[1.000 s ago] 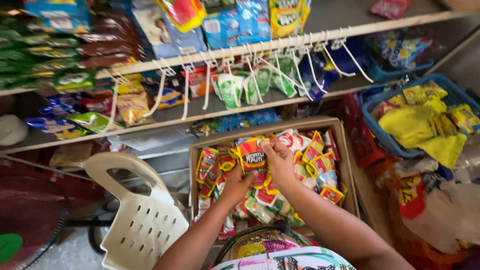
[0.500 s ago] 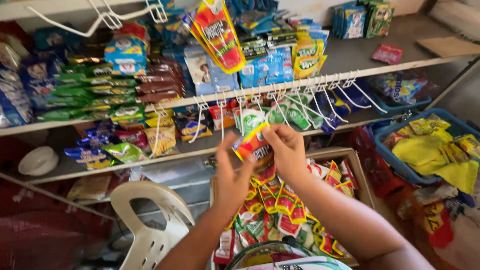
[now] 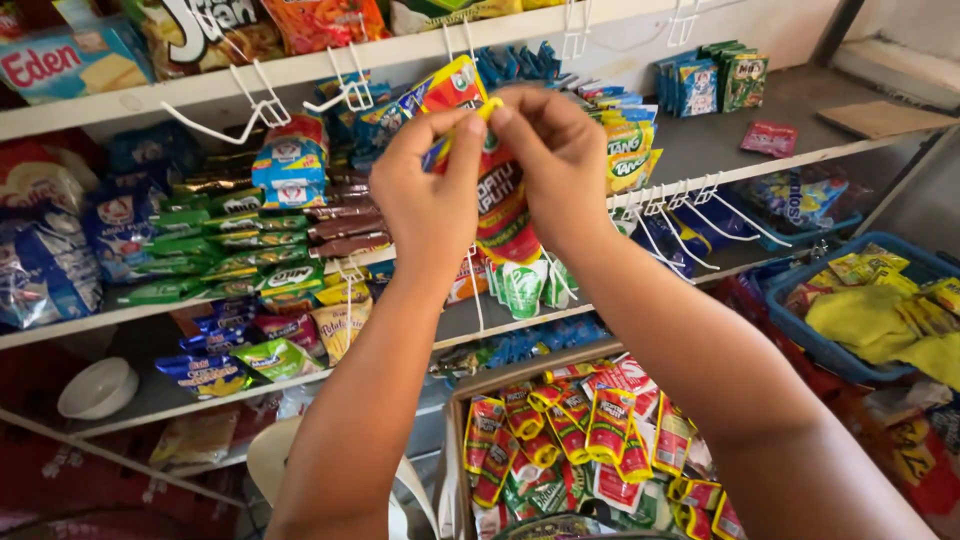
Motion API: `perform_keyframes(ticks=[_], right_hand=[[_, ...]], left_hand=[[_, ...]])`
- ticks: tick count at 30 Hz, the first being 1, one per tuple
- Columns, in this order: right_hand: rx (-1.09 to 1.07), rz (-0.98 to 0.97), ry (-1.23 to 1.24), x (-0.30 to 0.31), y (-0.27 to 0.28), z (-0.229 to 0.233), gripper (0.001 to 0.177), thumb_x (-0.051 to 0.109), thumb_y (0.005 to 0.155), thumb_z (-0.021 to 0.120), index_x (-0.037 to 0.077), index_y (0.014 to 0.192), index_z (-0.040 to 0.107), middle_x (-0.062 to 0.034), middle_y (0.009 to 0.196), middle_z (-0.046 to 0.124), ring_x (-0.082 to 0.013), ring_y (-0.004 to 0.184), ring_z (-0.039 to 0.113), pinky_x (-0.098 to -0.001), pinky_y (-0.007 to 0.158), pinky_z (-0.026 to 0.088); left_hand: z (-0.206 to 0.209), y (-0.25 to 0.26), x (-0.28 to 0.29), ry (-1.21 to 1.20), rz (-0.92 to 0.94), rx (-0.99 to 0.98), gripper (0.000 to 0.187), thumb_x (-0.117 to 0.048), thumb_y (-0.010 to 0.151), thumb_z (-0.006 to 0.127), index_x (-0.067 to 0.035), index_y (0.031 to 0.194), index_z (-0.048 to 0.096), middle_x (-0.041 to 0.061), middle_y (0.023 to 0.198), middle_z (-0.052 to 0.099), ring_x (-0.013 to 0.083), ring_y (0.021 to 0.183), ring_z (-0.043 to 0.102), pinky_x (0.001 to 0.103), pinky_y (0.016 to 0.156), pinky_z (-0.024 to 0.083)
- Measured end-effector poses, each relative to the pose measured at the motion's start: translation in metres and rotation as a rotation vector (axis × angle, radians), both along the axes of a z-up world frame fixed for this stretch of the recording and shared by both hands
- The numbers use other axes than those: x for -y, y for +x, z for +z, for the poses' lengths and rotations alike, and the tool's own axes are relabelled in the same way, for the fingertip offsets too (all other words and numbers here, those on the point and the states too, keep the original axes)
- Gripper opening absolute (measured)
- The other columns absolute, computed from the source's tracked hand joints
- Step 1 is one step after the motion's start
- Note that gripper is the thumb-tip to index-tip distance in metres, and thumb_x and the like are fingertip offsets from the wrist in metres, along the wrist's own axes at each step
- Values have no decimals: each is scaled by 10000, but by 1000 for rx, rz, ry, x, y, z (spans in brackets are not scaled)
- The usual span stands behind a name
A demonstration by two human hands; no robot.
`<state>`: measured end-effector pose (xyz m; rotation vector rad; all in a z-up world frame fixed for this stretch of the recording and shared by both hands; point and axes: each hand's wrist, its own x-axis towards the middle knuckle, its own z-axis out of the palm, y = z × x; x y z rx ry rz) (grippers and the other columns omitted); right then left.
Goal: The person repeatedly picks up small yellow and red packets from a cardboard box and hangs them on white wire hooks attached to a metal shelf. The person handles the packets by hand, moving them from the box to the display rack.
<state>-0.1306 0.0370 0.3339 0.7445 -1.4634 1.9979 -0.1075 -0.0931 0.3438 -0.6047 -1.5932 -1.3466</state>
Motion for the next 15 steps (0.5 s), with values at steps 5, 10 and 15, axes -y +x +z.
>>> perform_keyframes(ticks=[5,10,15], right_hand=[[-25,22,-101,9,-23,12,153,59,1001,720,-30,1126,728,-7,966,736,-47,843,629,-217,768,522],[1,-6,-86,12,-29,21,188,60,994,720,-39,1152,740,-9,955,743,-44,824,624,-219,751,527],[13,34,-26,10,-37,25,193,65,1001,712,-43,1156,748,-23,957,752,-48,821,623,-220,755,530]], left_hand=[[9,-23,0,77,-50,-1,163,-157,965,742,6,972,756,68,911,785,108,859,707,275,829,552],[15,-33,1,204,-112,162,193,-175,943,755,18,956,771,44,814,743,58,755,594,262,709,519],[12,-52,8,165,-99,7,200,-166,943,759,34,949,770,29,853,766,49,798,638,256,754,527]])
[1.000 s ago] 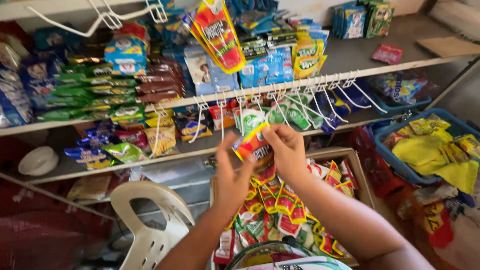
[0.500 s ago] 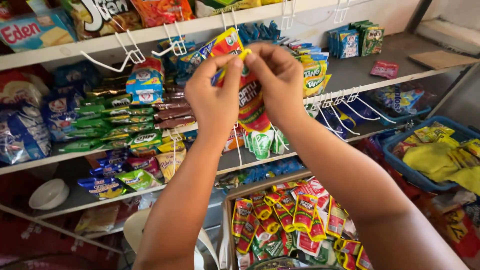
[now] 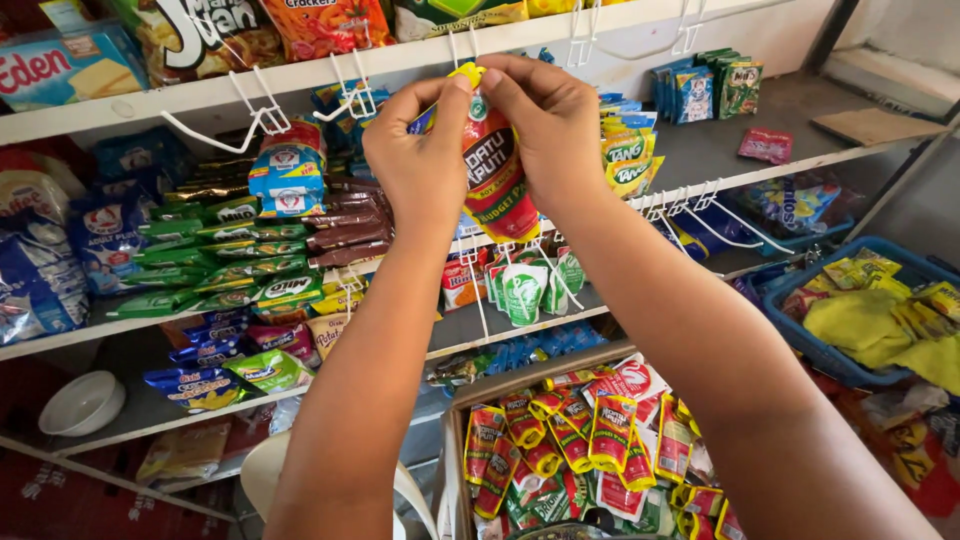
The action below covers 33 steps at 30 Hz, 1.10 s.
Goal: The person repeatedly picks up small yellow and red packets from a cardboard box and hangs them on white wire hooks attached to a metal shelf. The person handles the packets by hand, moving them from the box to the display rack.
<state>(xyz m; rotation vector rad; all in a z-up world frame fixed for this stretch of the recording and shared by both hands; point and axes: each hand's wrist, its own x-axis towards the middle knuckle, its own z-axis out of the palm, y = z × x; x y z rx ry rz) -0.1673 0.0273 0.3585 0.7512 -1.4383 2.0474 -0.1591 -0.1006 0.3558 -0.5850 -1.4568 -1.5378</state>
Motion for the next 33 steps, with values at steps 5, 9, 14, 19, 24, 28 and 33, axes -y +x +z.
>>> perform_keyframes(ticks=[5,9,14,19,24,28,33], right_hand=[[-16,42,29,-3,-7,0,180,61,1005,713,-48,1142,754,-35,972,757,-54,846,642,-221,783,540],[-1,68,32,-3,-9,-1,158,56,1000,713,-53,1108,752,-43,975,760,-63,857,657,-227,793,544],[35,25,59,-6,-25,-9,141,45,995,703,-43,1100,740,-30,956,746,-64,856,658,-228,791,546],[-5,-93,117,-7,-43,-40,149,10,996,685,13,1144,669,-23,944,706,-68,858,651,-223,777,541],[-147,-349,270,-14,-64,-95,147,-2,1023,658,68,1146,615,-16,1072,690,-77,926,670,-229,781,542],[-190,-428,421,-18,-68,-107,223,-10,1021,669,60,1232,666,-66,1185,711,-148,1011,696,-270,821,556],[-210,-511,546,-20,-72,-111,425,-15,975,687,94,1384,648,-120,1168,721,-232,1004,683,-332,863,553]], left_hand=[[0,-6,1,53,-59,26,207,-168,944,753,37,929,766,25,831,755,47,787,622,255,742,521],[-8,-14,2,68,-77,38,195,-148,943,738,43,907,755,18,825,742,50,789,614,252,755,513],[-14,-30,3,59,-114,102,189,-135,936,740,42,873,745,10,803,726,49,786,596,256,754,510],[-45,-57,3,3,-107,143,164,-132,941,749,31,934,763,29,866,751,73,836,644,276,798,537],[-93,-68,2,25,19,3,324,-161,1025,730,-42,1274,560,109,1220,628,181,1056,670,340,923,595],[-112,-66,-1,-269,249,-110,378,-112,1047,706,-75,1397,568,151,1344,608,309,1229,630,378,1035,539],[-125,-80,-5,-376,177,89,513,-111,1054,643,-195,1540,505,158,1323,651,339,1198,652,422,1026,521]])
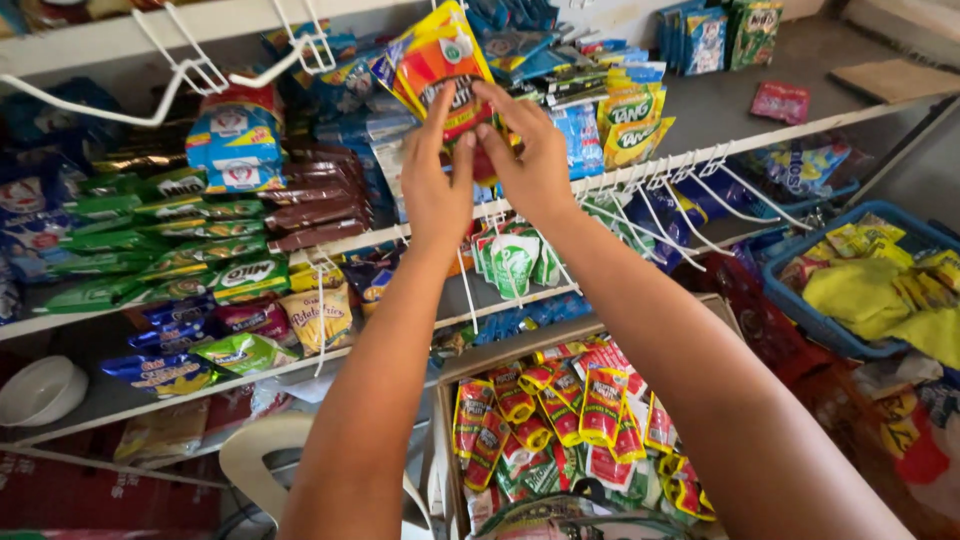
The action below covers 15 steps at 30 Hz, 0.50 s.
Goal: The person repeatedly picks up small yellow and red packets from a cardboard box and hangs them on white wire hooks attached to a metal shelf. The person handles the packets by hand, moving them from the box to the display rack.
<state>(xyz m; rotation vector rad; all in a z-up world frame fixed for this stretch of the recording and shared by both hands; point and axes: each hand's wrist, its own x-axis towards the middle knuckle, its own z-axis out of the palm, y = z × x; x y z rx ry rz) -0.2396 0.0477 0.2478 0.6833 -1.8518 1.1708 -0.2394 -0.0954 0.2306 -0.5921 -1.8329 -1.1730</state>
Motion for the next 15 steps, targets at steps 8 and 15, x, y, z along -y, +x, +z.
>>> perform_keyframes(ticks=[8,15], right_hand=[[79,-77,56,-9,-23,7,457,53,964,722,176,1401,668,-120,934,599,-226,827,594,-341,779,519],[120,-128,165,-14,-37,-6,571,88,966,735,285,1485,604,-148,993,608,-265,863,594,-385,819,535]], left_hand=[[3,-21,-4,-7,31,34,497,-197,1064,666,-218,1533,501,131,1436,653,332,1252,664,417,1038,521],[-8,-26,1,-40,63,56,582,-262,1067,682,-338,1575,409,144,1417,678,381,1246,682,421,981,565]])
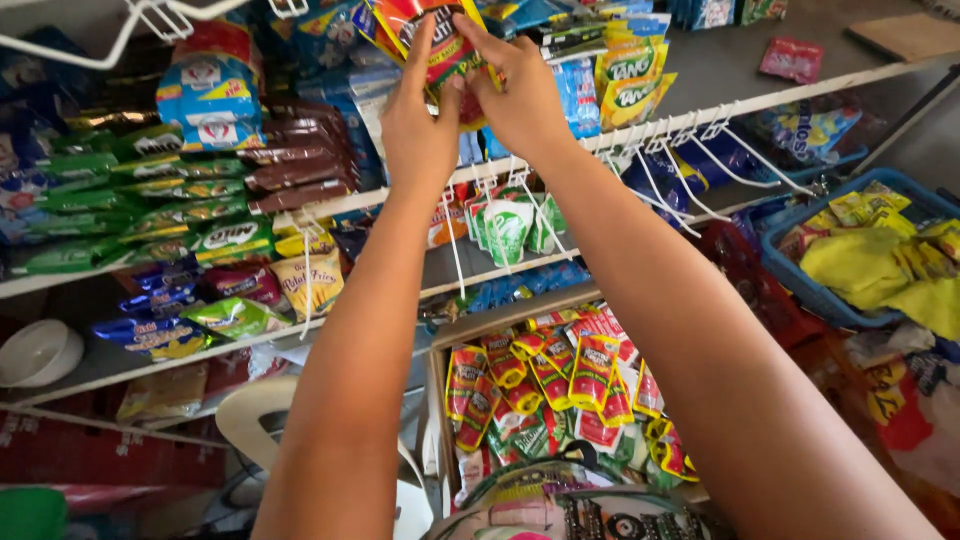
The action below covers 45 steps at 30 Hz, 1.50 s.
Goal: The person repeatedly picks up small yellow and red packets from a cardboard box and hangs them on white wire hooks attached to a metal shelf. The person handles the packets by hand, moving them from the box to the display rack.
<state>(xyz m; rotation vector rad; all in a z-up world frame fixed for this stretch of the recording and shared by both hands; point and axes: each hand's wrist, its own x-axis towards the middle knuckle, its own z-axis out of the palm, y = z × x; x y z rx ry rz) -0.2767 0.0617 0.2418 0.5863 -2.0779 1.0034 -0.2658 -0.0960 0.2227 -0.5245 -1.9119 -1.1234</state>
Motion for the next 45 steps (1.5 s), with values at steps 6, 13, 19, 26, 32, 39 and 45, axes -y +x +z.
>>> perform_keyframes(ticks=[6,13,19,26,32,39,45], right_hand=[[37,95,12,-7,36,-11,712,49,941,734,315,1558,498,-157,1173,657,-273,978,628,-367,842,550],[288,269,-173,-30,77,-46,502,31,936,702,161,1414,619,-161,1202,608,-200,896,710,-317,747,610],[344,283,-193,-65,127,-78,202,24,998,689,-3,1192,736,-96,1022,744,-141,863,718,-282,753,582],[508,266,-443,-96,208,-130,84,27,1020,626,-26,1043,687,-52,889,686,-92,822,625,-268,729,531],[608,169,-452,-137,228,-241,97,15,987,604,-15,1015,692,-50,908,682,-104,843,637,-258,747,528],[1223,159,-792,-184,238,-402,267,85,983,602,16,1213,720,-39,1012,748,-116,893,667,-261,794,537],[1573,18,-898,-196,273,-442,481,70,914,605,28,1393,593,-52,1029,736,-147,903,699,-305,814,556]], left_hand=[[-6,41,-6,-86,53,261,693,-264,1078,679,-375,1632,279,174,1171,753,353,929,769,440,819,573],[-27,96,-30,-58,-40,265,696,-153,982,686,-346,1579,387,132,949,784,284,828,787,405,732,588],[-46,145,-63,-61,-87,127,411,-35,998,634,-185,1380,650,148,1186,764,275,946,774,369,801,605],[-85,203,-103,-94,-223,135,371,4,1010,607,-81,1370,638,169,1197,730,327,1035,746,396,885,600],[-180,218,-142,-111,-239,264,325,-22,987,611,-64,1306,659,168,1137,734,354,982,732,422,850,586],[-328,215,-166,-316,-138,916,443,-218,904,708,-94,1321,625,152,1144,717,368,1050,679,483,879,546],[-419,238,-175,-658,64,944,761,-374,848,775,-99,1472,437,226,1300,603,426,1227,551,584,1021,441]])
